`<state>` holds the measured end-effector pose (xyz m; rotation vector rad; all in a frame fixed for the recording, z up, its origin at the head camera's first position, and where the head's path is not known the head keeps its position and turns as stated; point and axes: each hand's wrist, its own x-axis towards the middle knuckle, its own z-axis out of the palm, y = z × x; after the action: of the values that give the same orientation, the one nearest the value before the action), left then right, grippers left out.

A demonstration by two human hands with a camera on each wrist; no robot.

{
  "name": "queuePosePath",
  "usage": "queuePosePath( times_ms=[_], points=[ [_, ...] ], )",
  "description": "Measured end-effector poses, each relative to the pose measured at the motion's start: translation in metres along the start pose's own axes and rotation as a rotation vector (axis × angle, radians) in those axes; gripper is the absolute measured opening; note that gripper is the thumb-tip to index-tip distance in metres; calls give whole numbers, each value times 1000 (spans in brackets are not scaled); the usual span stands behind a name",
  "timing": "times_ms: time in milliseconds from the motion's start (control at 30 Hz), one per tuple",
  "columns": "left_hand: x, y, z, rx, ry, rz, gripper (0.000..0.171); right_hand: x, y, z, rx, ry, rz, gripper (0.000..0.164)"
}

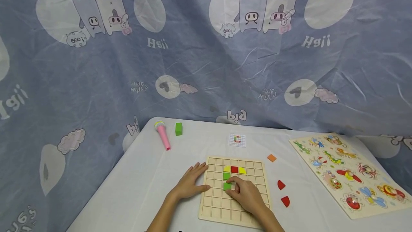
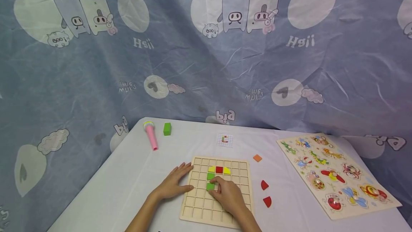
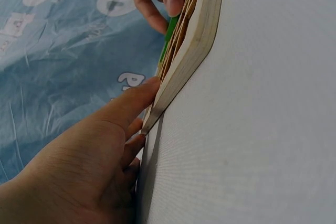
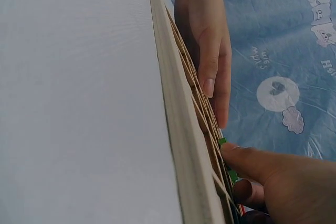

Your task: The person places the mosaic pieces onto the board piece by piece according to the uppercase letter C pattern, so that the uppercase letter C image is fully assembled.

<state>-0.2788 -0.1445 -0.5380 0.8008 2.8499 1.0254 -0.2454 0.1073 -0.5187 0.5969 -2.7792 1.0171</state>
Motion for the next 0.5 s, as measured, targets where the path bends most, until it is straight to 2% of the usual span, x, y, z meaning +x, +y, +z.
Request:
queuePosePath(
  times_ms=[500],
  points=[
    [0,-1,1,7,5,1,75,2,0,5,-30,35,12,26]
  ],
)
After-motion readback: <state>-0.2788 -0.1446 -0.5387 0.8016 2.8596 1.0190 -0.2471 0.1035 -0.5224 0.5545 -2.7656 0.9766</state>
